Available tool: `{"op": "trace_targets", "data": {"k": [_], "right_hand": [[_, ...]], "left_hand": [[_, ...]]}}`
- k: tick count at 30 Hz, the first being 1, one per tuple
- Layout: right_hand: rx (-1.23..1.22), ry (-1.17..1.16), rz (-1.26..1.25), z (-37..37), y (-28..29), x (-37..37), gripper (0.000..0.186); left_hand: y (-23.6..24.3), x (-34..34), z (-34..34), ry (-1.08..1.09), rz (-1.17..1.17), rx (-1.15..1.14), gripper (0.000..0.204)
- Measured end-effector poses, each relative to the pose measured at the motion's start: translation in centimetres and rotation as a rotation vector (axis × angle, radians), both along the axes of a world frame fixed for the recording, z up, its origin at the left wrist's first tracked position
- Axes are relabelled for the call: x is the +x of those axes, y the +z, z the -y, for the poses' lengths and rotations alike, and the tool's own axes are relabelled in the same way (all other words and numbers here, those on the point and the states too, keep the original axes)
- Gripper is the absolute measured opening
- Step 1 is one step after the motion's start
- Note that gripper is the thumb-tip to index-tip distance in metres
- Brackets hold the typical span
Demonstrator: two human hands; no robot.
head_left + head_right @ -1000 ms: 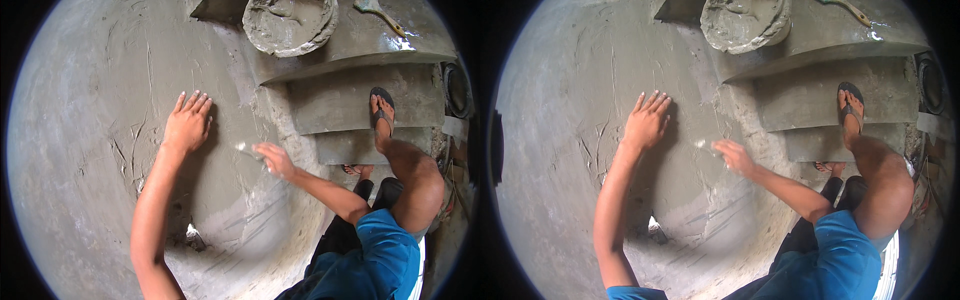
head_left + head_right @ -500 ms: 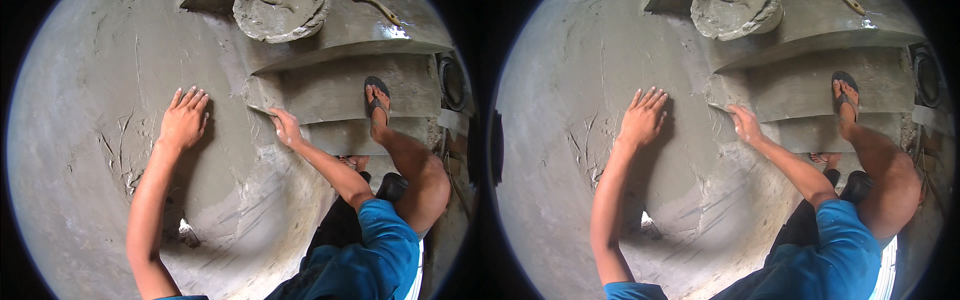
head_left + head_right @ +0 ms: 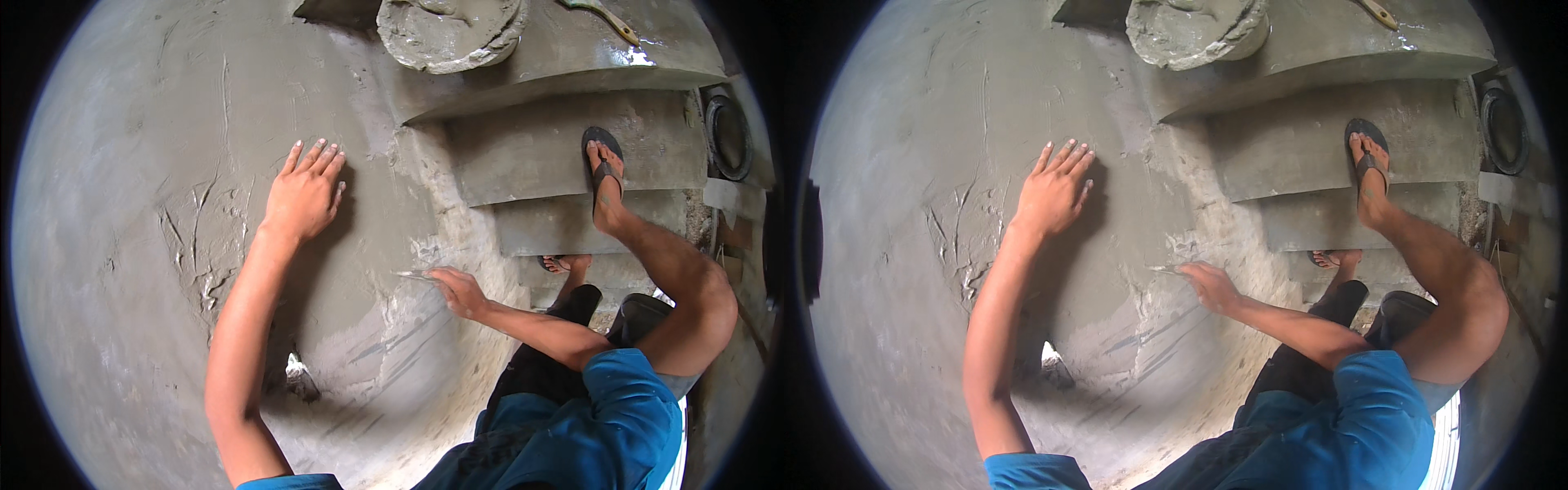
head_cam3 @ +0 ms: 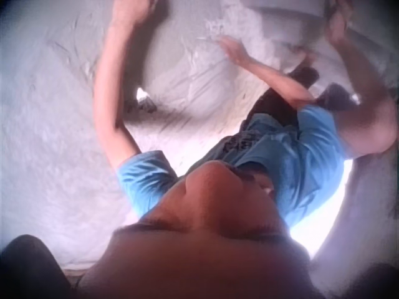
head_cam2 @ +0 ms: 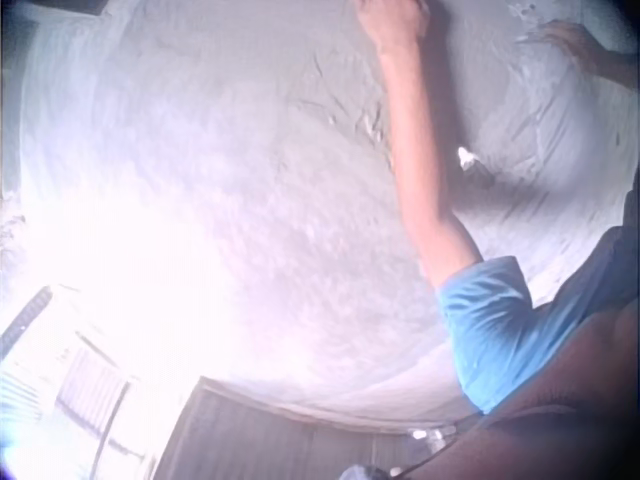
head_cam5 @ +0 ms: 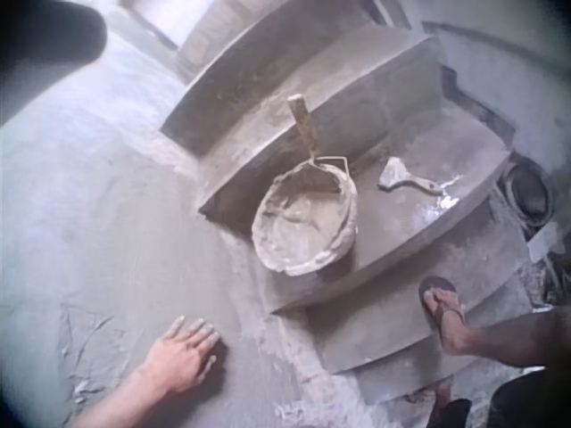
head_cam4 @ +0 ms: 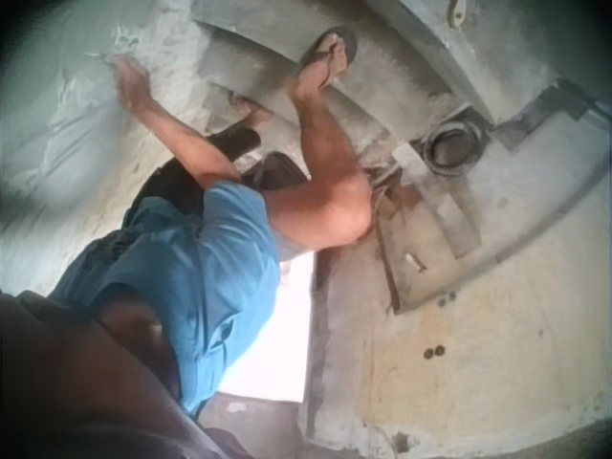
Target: The person applies wet cement to a curved wall using a trowel and a bucket. They repeatedly scoop cement from the bucket and spread it onto the wall surface, smoothing it with the trowel.
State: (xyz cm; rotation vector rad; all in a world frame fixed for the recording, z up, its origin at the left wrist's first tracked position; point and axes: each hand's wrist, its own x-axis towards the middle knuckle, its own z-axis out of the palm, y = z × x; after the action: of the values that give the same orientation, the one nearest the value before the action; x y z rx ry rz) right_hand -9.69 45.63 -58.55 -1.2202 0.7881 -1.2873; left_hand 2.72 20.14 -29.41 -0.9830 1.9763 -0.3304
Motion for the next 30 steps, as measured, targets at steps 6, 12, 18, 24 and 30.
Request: {"op": "trace_targets", "data": {"k": [6, 12, 18, 24, 30], "right_hand": [[0.163, -0.086, 0.055, 2.0, -0.3, 0.5, 0.028], [0.314, -0.048, 0.06, -1.0, 1.3, 0.8, 0.034], [0.516, -0.315, -0.236, 10.6, -7.6, 0.4, 0.03], [0.409, -0.253, -0.063, 12.5, -11.4, 2.7, 0.031], [0.49, -0.232, -0.081, 3.1, -6.5, 2.5, 0.036]], "left_hand": [[0.7, 0.2, -1.4, 0.002, 0.015, 0.001, 0.055], [-0.3, 0.1, -2.3, -0.031, -0.033, -0.004, 0.053], [-1.3, -0.4, -2.9, 0.026, -0.055, -0.026, 0.053], [-2.4, -1.0, -3.7, 0.01, -0.139, -0.033, 0.052], [-3.0, -0.8, -3.7, 0.044, -0.209, -0.074, 0.052]]}}
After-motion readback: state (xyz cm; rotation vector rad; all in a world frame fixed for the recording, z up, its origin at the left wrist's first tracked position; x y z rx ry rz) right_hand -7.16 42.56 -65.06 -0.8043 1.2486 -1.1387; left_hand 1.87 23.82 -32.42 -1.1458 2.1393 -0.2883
